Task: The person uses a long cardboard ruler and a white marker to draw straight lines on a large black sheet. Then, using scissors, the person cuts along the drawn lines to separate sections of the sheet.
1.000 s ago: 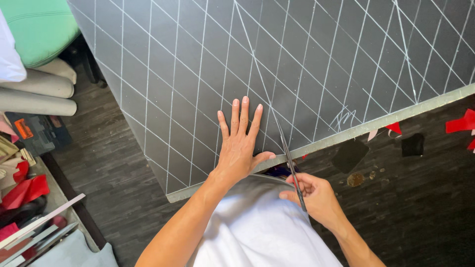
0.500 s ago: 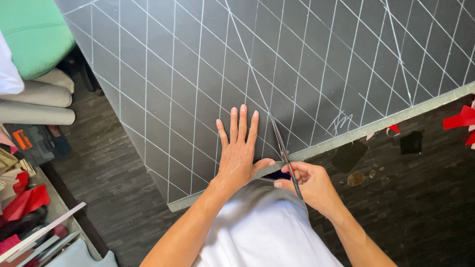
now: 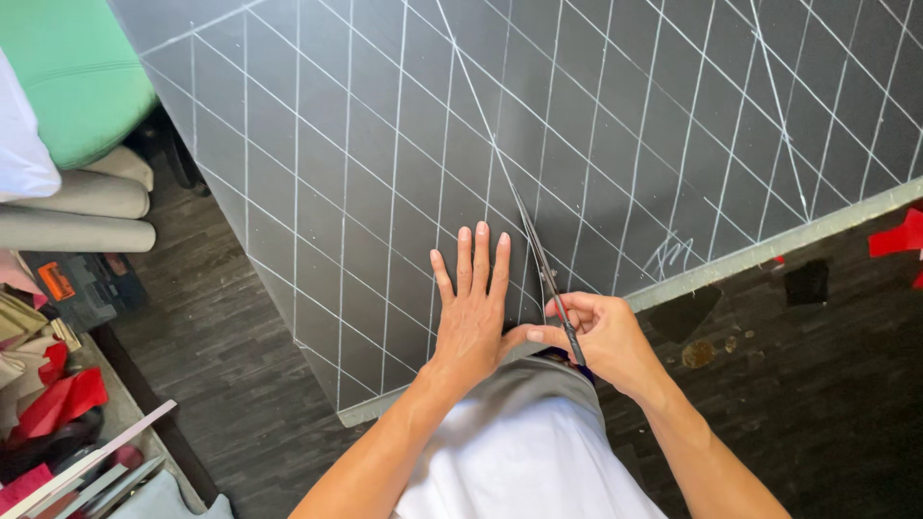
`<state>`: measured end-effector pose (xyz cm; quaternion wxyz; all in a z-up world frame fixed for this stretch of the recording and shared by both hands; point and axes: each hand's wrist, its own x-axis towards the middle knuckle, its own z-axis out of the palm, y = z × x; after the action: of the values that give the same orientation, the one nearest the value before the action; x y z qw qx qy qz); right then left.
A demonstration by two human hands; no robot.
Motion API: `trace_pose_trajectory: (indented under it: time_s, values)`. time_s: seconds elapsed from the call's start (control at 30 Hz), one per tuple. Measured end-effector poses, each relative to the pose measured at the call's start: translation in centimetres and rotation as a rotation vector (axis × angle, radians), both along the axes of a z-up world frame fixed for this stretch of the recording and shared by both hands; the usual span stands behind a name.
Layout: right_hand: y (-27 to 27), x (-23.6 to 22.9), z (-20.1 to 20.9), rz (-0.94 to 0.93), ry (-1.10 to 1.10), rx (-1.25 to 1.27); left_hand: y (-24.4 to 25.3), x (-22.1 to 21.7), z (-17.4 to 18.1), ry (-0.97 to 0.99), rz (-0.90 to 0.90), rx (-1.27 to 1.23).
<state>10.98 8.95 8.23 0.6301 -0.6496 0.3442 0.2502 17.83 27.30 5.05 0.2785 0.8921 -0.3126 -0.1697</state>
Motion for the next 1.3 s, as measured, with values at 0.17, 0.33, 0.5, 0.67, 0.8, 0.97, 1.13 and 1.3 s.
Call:
trace_pose_trajectory:
  time_s: [0.17, 0.33, 0.5, 0.67, 0.8, 0.97, 1.13, 1.3]
  values:
    - [0.1, 0.9, 0.3, 0.067, 0.003, -0.046, 0.1, -0.1, -0.1, -0.007, -0.005, 0.016]
    - [0.2, 3.9, -0.8, 0.035, -0.125, -0.052, 0.1, 0.0, -0.3, -0.038, 0.01, -0.038]
    - [0.1, 5.8, -0.5, 0.035, -0.076, -0.05, 0.0, 0.2, -0.2, -0.018, 0.008, 0.011]
    - [0.4, 8.1, 0.0, 0.029, -0.112, -0.036, 0.0, 0.3, -0.1, -0.027, 0.003, 0.011]
    - [0.4, 10.2, -0.2, 0.027, -0.151, -0.017, 0.1, 0.1, -0.3, 0.0, -0.002, 0.026]
    - [0.7, 11.6, 0.4, 0.023, -0.123, 0.01, 0.0, 0.0, -0.3, 0.013, 0.002, 0.023]
    - [0.4, 15.4, 0.1, 0.063, -0.197, -0.024, 0.1, 0.1, -0.3, 0.028, 0.008, 0.01]
    - [0.6, 17.1, 0.3, 0.047, -0.19, -0.012, 0.2, 0.3, -0.2, 0.04, 0.015, -0.015]
